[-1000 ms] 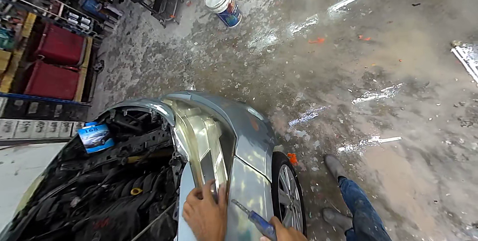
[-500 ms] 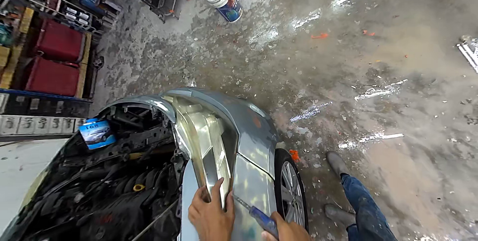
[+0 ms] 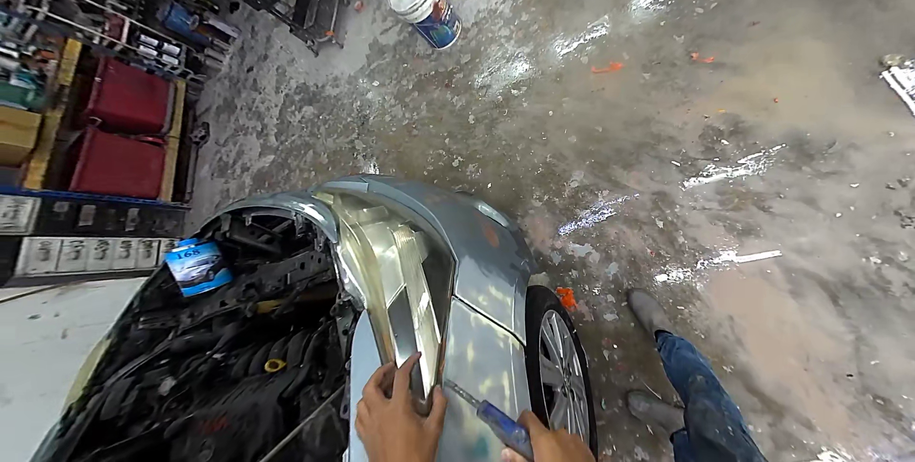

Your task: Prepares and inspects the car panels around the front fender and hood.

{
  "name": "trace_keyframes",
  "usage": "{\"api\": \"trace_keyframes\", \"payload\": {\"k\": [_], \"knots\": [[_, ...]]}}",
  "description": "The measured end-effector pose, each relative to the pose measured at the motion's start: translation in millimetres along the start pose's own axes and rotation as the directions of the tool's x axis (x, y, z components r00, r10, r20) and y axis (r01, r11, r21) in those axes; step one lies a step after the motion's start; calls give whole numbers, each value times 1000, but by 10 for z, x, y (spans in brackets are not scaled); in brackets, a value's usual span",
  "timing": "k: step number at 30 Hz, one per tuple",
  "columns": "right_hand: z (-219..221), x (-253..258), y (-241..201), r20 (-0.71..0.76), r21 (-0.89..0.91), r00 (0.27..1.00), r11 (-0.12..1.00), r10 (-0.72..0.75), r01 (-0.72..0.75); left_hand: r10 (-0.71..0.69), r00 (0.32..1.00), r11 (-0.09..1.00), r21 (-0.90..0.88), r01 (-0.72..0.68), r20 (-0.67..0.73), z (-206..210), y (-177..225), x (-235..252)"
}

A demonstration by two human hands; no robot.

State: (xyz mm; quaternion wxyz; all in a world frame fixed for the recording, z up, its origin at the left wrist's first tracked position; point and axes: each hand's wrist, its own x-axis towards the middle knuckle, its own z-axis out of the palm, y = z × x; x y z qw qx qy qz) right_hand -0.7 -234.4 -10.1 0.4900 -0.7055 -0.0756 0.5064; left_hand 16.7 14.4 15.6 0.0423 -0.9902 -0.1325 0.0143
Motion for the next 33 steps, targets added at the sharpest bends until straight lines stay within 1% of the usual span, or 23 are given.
{"api": "trace_keyframes", "payload": {"k": [2, 5, 7, 10, 12, 14, 16, 18, 19, 22, 24, 29, 31, 33], "knots": [[-7, 17, 5, -4, -3, 1000, 1000, -2, 2, -23, 999, 997, 78, 25, -30, 14, 109, 81], [-56, 24, 1, -6, -9, 1000, 1000, 11, -11, 33, 997, 984, 175, -19, -76, 68, 158, 103], [-83, 38, -12, 0, -8, 1000, 1000, 25, -25, 56, 993, 977, 211, -32, -108, 114, 172, 110], [-110, 60, -35, -6, -14, 1000, 1000, 26, -26, 52, 990, 970, 243, -19, -130, 154, 185, 141], [-118, 51, -44, -11, -11, 1000, 1000, 13, -13, 87, 988, 965, 255, -51, -130, 153, 130, 102], [-107, 37, -35, -15, -3, 1000, 1000, -1, 1, 121, 988, 971, 216, -99, -92, 95, 48, 30], [-109, 34, -11, -3, -14, 1000, 1000, 11, -11, 129, 992, 981, 147, -128, 6, 7, 3, -38], [-105, 21, 9, 26, -30, 999, 999, 34, -33, 114, 992, 987, 106, -120, 58, -39, 13, -69], [-87, 15, 19, 36, -38, 999, 999, 38, -37, 92, 994, 990, 105, -98, 58, -47, 36, -53], [-63, 32, 39, 50, -51, 998, 998, 40, -37, 28, 1000, 987, 155, -29, 9, -22, 136, 98], [-78, 40, 44, 39, -42, 999, 998, 38, -36, 19, 999, 981, 191, -11, -43, 34, 159, 141], [-138, 63, 31, 9, -30, 1000, 999, 24, -23, 47, 988, 966, 258, -7, -149, 193, 177, 152], [-154, 59, 12, 10, -29, 1000, 999, 18, -17, 74, 981, 967, 253, -27, -179, 223, 126, 160], [-164, 40, 5, 14, -31, 1000, 999, 14, -14, 99, 976, 977, 205, -59, -193, 222, 52, 160]]}}
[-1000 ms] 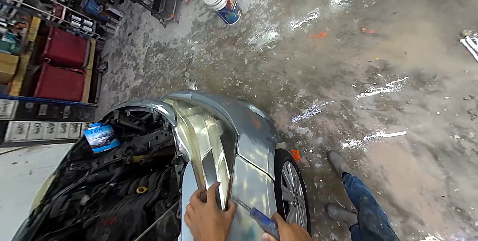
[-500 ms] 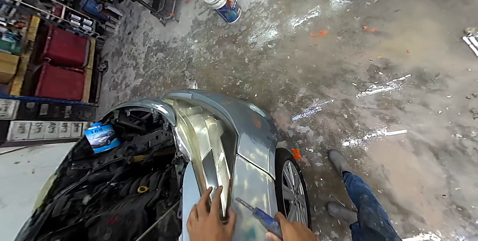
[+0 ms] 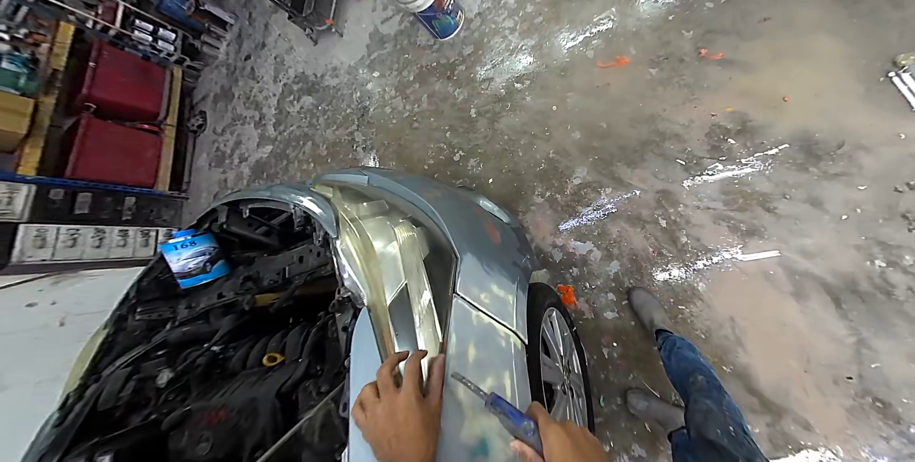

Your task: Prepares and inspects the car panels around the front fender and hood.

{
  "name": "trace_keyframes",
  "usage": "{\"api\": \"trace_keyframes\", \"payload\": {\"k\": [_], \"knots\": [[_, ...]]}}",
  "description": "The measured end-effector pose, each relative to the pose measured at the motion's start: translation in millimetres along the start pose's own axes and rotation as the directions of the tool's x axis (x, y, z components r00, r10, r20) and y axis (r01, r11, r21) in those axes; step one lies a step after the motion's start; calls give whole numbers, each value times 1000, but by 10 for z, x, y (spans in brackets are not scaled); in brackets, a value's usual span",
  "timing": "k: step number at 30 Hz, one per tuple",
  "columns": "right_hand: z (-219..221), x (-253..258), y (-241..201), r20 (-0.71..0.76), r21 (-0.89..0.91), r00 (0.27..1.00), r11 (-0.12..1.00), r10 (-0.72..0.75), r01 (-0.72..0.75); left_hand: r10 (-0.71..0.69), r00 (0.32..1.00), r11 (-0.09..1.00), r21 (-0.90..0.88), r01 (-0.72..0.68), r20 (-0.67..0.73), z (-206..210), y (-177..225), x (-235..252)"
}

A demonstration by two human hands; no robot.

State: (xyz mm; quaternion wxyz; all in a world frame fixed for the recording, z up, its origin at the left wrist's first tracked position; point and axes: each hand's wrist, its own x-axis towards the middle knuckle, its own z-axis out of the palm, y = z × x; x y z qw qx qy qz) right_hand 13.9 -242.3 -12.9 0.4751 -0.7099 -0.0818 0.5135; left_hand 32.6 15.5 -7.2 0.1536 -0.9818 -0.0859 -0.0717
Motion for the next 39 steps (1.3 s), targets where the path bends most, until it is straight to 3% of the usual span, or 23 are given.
{"api": "trace_keyframes", "payload": {"k": [6, 11, 17, 20, 25, 29, 39], "knots": [[15, -16, 24, 11, 5, 1000, 1000, 12, -12, 119, 972, 984, -158, -88, 202, -155, -280, -135], [17, 23, -35, 5, 13, 1000, 1000, 14, -14, 25, 985, 991, -134, -2, 169, -116, -81, 86], [-34, 65, -14, 9, 6, 1000, 1000, 21, -21, 2, 996, 1000, -30, 0, 86, -5, 29, 49], [-56, 54, -15, -7, 9, 1000, 1000, 13, -12, -9, 997, 998, -68, 13, 70, 15, 31, 37], [-66, 33, 20, 4, -2, 1000, 1000, 14, -14, 65, 963, 977, -211, -8, 263, -183, -182, -60], [-22, 48, -21, 24, -7, 1000, 1000, 10, -10, -5, 976, 991, -129, 33, 217, -158, -33, 92], [-35, 81, -33, 2, -2, 1000, 1000, 11, -11, -7, 998, 1000, 4, 6, 69, 3, 78, 105]]}}
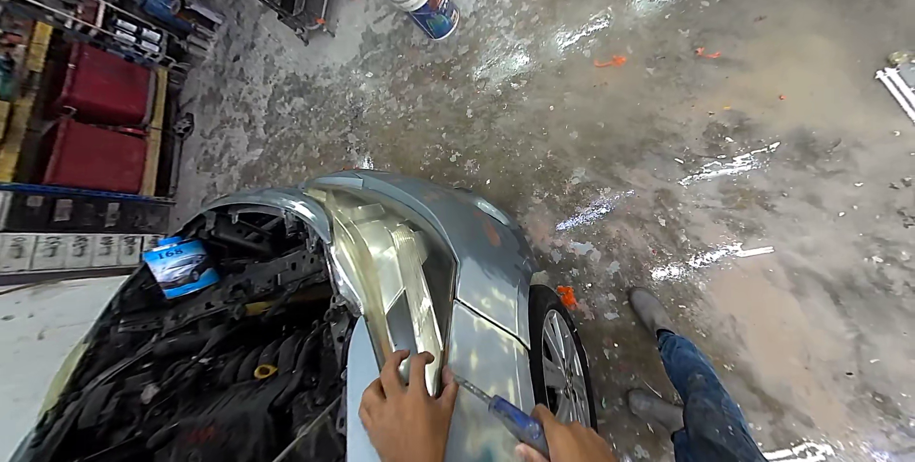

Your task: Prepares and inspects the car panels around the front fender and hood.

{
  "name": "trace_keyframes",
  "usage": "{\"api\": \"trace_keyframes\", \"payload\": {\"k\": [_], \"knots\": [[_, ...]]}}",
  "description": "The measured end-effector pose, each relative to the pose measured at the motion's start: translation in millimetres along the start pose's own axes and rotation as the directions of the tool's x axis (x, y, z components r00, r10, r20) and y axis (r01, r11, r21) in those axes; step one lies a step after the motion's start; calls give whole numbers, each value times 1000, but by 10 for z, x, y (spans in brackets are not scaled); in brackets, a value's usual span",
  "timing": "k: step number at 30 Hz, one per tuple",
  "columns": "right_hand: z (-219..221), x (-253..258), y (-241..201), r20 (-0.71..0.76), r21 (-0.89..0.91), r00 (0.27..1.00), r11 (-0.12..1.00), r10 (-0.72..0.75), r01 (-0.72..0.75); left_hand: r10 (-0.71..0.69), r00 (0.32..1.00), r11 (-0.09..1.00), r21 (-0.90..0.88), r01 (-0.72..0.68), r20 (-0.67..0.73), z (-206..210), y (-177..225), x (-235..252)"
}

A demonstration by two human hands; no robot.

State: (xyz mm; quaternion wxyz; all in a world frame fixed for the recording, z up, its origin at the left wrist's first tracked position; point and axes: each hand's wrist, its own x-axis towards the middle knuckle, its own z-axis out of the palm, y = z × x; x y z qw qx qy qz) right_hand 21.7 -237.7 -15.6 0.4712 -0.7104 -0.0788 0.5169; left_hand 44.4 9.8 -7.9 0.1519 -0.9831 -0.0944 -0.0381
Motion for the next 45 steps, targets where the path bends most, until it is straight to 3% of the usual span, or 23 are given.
{"api": "trace_keyframes", "payload": {"k": [2, 8, 14, 22, 29, 36, 45], "knots": [[5, -8, 11, -12, 12, 1000, 1000, 0, 0, 41, 999, 999, -30, -42, -18, 15, -74, -29], [22, -5, -4, 33, -21, 999, 1000, 22, -22, 121, 978, 983, -155, -94, 172, -151, -288, -152], [33, 47, -53, 9, -31, 999, 999, 42, -42, -14, 995, 994, -106, 25, 103, -36, -88, 23], [-45, 24, -46, -11, -16, 999, 999, 40, -40, -12, 1000, 995, -96, 15, 25, 54, -95, 80], [-16, -39, -27, -4, 3, 1000, 1000, 19, -19, 123, 967, 971, -226, -71, 224, -176, -344, 37], [-9, -10, -45, 7, 0, 1000, 1000, 21, -21, -14, 987, 992, -121, 34, 159, -73, -96, 143], [-116, -5, -47, 10, 5, 1000, 1000, 14, -14, 0, 1000, 1000, 3, 0, 16, 44, -55, 80]]}}
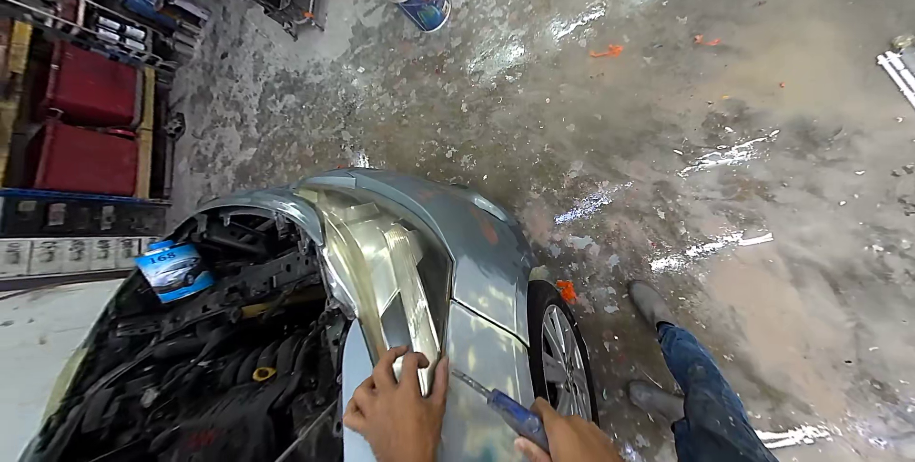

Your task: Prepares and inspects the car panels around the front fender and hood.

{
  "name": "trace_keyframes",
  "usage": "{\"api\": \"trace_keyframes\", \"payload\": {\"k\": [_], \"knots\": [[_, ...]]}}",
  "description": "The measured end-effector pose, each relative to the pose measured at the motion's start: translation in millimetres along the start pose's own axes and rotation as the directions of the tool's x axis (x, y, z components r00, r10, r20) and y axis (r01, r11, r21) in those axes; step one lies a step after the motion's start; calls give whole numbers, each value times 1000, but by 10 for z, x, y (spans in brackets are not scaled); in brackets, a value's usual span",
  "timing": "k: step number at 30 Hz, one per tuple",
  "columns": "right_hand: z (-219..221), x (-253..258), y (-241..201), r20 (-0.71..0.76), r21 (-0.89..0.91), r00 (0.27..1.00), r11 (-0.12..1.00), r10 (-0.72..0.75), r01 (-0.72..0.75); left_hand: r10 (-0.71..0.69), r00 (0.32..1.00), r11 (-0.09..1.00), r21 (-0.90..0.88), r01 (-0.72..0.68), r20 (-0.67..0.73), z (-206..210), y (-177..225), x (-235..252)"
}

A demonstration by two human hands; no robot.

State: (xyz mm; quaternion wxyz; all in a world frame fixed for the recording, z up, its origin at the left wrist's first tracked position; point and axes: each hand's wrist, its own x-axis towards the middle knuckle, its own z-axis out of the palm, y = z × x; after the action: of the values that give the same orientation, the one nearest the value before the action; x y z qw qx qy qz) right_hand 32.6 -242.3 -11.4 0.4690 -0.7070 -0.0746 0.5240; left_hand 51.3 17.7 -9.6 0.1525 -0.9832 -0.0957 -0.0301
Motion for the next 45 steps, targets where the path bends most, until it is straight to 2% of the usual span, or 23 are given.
{"api": "trace_keyframes", "payload": {"k": [3, 7, 13, 17, 22, 24, 29, 36, 40, 45], "knots": [[30, -51, 22, 11, -3, 1000, 1000, 2, -2, 12, 999, 999, -32, -11, 32, -46, -77, -8], [41, -72, 81, 29, -13, 999, 1000, 19, -19, 45, 987, 997, -62, -35, 155, -207, -84, -141], [7, -42, 84, 25, -8, 1000, 1000, 8, -7, -66, 992, 997, 56, 60, 111, -177, 161, 57], [-46, -39, 138, 9, 10, 1000, 1000, 6, -6, -56, 992, 996, 78, 48, 112, -165, 163, 86], [-79, -60, 71, 19, 6, 1000, 1000, -14, 14, 16, 999, 997, 79, -13, -34, -45, 60, 13], [-62, -86, 68, 26, 7, 1000, 1000, -16, 16, 58, 997, 998, 36, -56, -51, -51, -27, -36], [-10, -88, 114, 36, -2, 999, 1000, -5, 5, 135, 984, 986, -111, -122, 114, -135, -274, -195], [5, -15, 21, 31, -4, 1000, 1000, -3, 3, 0, 1000, 999, -40, 0, 9, -7, -54, -10], [-35, 28, -8, 25, 0, 1000, 1000, 16, -16, 0, 1000, 1000, 22, 0, -15, 26, 4, 29], [-11, 43, -53, 31, 16, 999, 1000, 24, -25, -98, 995, 995, 11, 98, -12, 40, 56, 139]]}}
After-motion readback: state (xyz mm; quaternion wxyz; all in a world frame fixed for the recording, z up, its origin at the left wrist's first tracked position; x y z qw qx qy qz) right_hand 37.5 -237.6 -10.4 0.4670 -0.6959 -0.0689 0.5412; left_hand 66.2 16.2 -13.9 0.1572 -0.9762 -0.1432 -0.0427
